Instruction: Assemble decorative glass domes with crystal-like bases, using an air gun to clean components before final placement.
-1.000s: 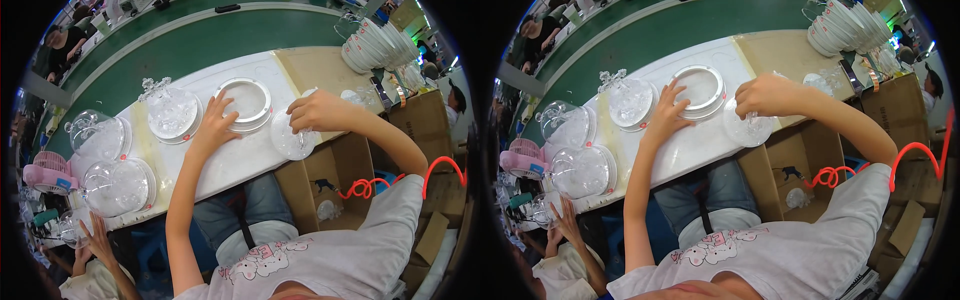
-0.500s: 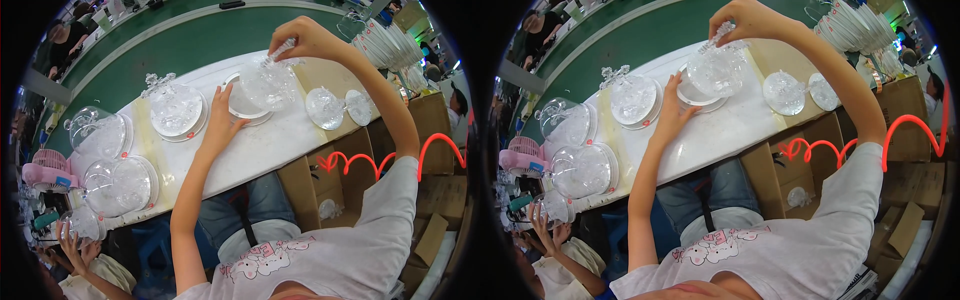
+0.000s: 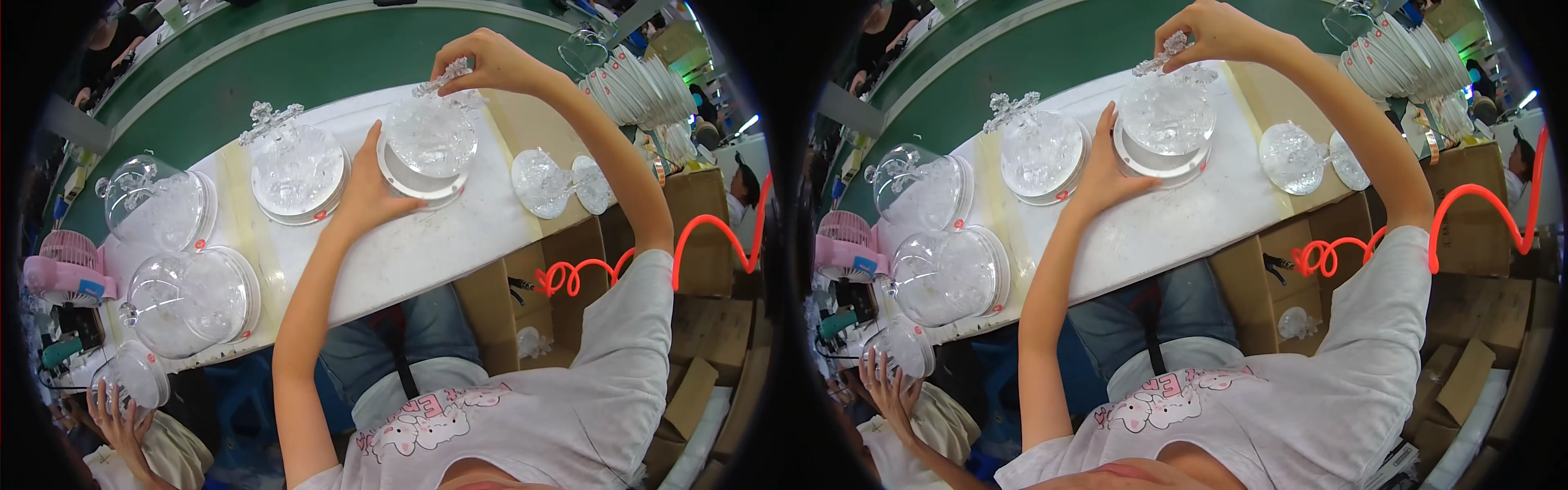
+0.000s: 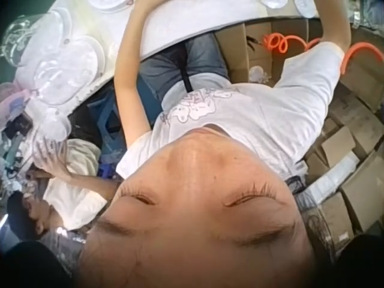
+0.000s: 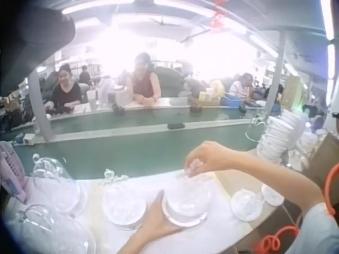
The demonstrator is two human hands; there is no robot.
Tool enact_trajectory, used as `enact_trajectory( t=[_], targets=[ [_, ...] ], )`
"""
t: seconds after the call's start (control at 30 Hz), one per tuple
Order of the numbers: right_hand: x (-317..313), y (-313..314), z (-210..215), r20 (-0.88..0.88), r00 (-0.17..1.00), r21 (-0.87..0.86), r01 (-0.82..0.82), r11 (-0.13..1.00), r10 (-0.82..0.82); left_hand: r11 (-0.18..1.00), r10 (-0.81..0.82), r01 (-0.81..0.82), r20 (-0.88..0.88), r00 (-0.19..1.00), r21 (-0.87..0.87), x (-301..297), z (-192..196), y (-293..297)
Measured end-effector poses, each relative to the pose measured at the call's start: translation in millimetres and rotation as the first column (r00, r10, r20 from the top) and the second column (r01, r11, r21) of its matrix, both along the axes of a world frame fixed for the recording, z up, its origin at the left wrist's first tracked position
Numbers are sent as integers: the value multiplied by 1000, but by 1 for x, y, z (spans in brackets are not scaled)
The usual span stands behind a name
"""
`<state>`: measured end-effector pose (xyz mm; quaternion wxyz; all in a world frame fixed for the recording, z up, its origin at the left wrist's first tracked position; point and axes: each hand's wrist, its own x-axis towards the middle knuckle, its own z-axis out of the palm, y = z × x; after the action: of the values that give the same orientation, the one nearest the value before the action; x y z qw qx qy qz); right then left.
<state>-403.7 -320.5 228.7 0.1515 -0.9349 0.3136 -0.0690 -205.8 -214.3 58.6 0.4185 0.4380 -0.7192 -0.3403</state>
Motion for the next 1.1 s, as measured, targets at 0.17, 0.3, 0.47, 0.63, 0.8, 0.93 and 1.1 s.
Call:
enact_trajectory(
  t=[0.17,0.3,0.47,0.63,0.8,0.93,1.1],
  targets=[
    [1,8,-16,-28,1000,-23,-4,1000,3,994,-106,106,-8,994,16,7,-4,2],
    [3,13,-23,-49,999,-10,21,1000,-21,997,-39,45,112,993,-55,5,-7,2],
    [9,10,-19,-24,1000,-42,13,999,-14,997,48,-41,115,992,-62,-4,-8,4],
    [11,0,-18,-67,997,-12,41,999,-42,998,16,-14,40,999,-65,-4,-6,2],
    [12,1,-33,-77,996,-53,32,998,-36,999,8,-6,41,999,-48,-4,-3,2],
    [17,1,-31,-111,992,-126,-65,990,51,999,14,-12,51,999,-36,-2,-5,2],
    [20,2,-26,-146,982,-100,-135,986,119,1000,0,1,44,999,-21,-3,-6,1]
  ],
)
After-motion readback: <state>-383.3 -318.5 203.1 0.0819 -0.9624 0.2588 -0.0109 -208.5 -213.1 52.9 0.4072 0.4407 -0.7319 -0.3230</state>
